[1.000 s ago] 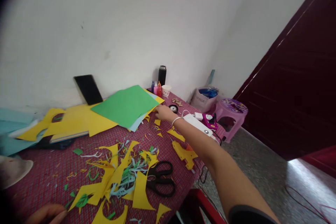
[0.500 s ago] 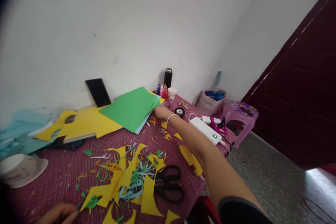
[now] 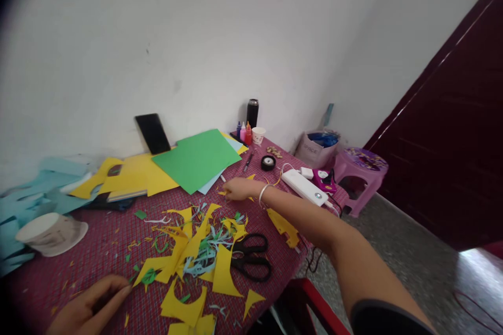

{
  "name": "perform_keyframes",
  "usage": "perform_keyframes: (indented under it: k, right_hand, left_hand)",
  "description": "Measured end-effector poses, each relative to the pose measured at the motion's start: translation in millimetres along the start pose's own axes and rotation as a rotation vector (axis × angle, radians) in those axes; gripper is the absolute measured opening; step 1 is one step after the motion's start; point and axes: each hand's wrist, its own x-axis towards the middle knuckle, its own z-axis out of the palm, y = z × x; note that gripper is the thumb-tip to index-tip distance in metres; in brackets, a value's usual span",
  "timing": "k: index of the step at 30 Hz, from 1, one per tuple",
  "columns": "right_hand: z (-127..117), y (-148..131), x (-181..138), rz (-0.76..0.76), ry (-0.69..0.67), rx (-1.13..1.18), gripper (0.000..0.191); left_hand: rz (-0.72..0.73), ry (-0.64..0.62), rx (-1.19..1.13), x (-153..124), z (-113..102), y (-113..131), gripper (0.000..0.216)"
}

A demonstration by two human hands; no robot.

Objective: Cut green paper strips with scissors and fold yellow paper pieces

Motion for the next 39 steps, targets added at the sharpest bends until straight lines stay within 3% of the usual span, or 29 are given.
perform_keyframes:
  k: [4, 7, 11, 14, 19, 22, 27, 31, 35, 39]
  right_hand:
    - [-2.9, -36.4, -23.5, -0.190, -0.070, 0.053, 0.023]
    - [-19.6, -41.3, -29.1, -0.299, -0.122, 0.143, 0.034]
    - [-35.5, -24.3, -13.1, -0.133, 0.080, 0.105, 0.028]
    - [-26.7, -14.8, 7.5, -0.010, 0.175, 0.018, 0.023]
    - [-2.4, -16.5, 35.4, 0.085, 0.159, -0.058, 0.017]
    - [-1.2, -18.4, 39.0, 0.110, 0.110, -0.053, 0.022]
    - [-21.1, 4.5, 4.3, 0.030, -0.030, 0.061, 0.016]
    - [-28.8, 45.0, -46.3, 0.148, -0.017, 0.093, 0.028]
    - [-11.5, 67.8, -85.3, 0.348, 0.047, 0.017, 0.029]
    - [8.9, 65.9, -96.7, 0.397, 0.055, -0.007, 0.050]
  left_hand:
    - [0.020, 0.015, 0.014, 0.9, -4.8, 16.2, 0.034]
    - [0.025, 0.006, 0.021, 0.6, -7.8, 23.3, 0.033]
    - [0.020, 0.001, 0.031, -0.4, -10.2, 31.6, 0.033]
    - [0.019, -0.005, 0.041, -0.9, -11.3, 37.4, 0.034]
    - [0.024, -0.003, 0.073, -1.0, -12.3, 38.8, 0.033]
    - [0.025, -0.021, 0.077, -0.6, -12.8, 37.3, 0.033]
    - [0.021, -0.056, 0.070, -0.4, -15.1, 35.6, 0.033]
    - [0.007, -0.060, 0.082, -0.3, -13.9, 23.5, 0.031]
    - [0.003, -0.037, 0.075, 0.7, -8.3, 2.7, 0.030]
    - [-0.025, -0.025, 0.070, 1.0, -5.7, -6.7, 0.031]
